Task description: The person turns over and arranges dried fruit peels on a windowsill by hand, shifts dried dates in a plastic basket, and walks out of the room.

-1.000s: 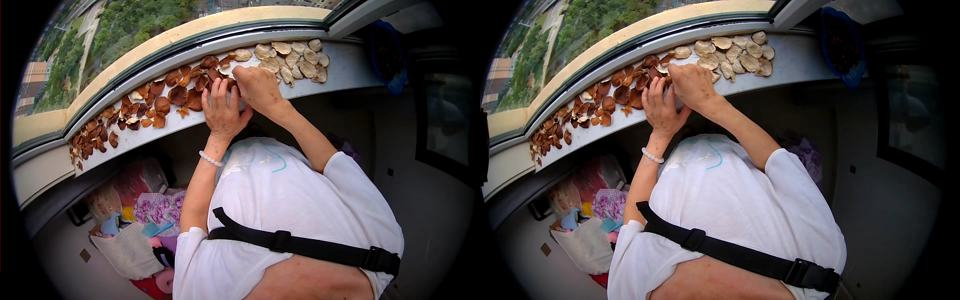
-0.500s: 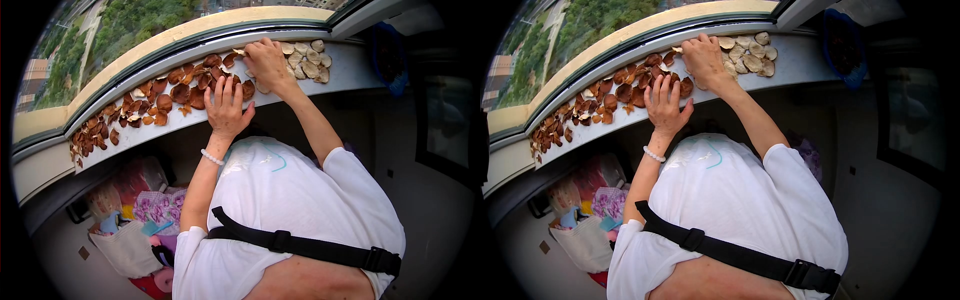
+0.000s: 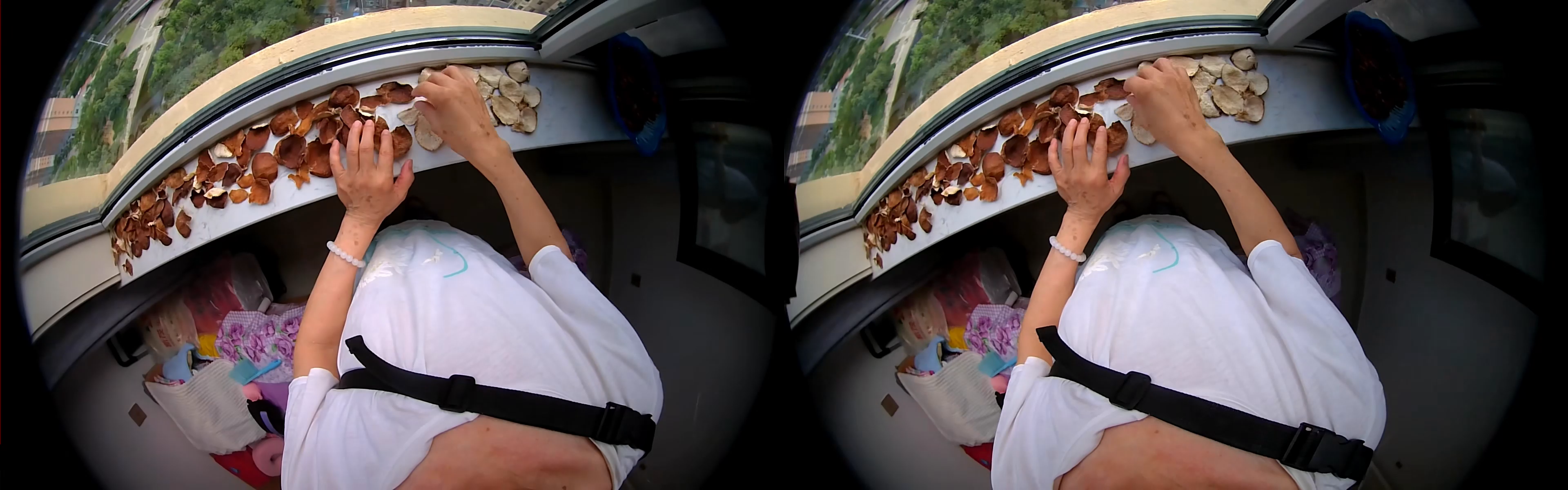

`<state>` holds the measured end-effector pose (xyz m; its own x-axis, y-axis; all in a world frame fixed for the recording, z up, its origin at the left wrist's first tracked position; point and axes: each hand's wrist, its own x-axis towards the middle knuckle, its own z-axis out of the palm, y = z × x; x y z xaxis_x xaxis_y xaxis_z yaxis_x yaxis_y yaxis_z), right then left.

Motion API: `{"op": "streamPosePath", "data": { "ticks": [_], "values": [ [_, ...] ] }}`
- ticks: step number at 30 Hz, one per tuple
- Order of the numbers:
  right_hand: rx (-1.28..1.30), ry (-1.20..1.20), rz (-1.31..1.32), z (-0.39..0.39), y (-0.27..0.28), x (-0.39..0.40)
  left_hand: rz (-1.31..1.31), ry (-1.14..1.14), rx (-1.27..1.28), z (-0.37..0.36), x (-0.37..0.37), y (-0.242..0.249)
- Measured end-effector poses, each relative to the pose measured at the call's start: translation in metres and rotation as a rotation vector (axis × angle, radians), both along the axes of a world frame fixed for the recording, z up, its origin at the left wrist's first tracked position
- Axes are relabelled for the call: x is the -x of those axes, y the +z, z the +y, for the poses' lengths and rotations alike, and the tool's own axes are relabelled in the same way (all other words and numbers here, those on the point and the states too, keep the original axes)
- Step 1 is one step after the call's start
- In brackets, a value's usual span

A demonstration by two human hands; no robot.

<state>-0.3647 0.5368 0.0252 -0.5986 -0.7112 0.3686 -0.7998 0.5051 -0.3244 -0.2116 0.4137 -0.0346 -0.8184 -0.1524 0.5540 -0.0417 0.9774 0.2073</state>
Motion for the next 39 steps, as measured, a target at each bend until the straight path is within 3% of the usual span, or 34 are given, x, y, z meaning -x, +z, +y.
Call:
{"op": "streamPosePath", "data": {
  "ticks": [7, 15, 34, 36, 39],
  "values": [
    [-0.145, -0.024, -0.013, -0.004, -0.011, -0.016, 0.006, 0.000, 0.017, 0.001, 0.000, -0.001],
    [0.140, 0.043, 0.049, -0.018, -0.024, -0.011, 0.033, -0.028, 0.025, -0.001, -0.001, -0.002],
    [0.162, 0.208, -0.003, -0.011, -0.015, -0.021, -0.002, -0.005, 0.012, 0.000, 0.000, 0.001],
    [0.301, 0.145, 0.021, -0.001, -0.008, -0.020, -0.009, -0.001, 0.010, 0.000, 0.000, 0.001],
    [0.243, 0.004, -0.077, 0.024, -0.004, -0.024, -0.009, -0.002, 0.006, 0.000, 0.000, 0.000]
  ]
}}
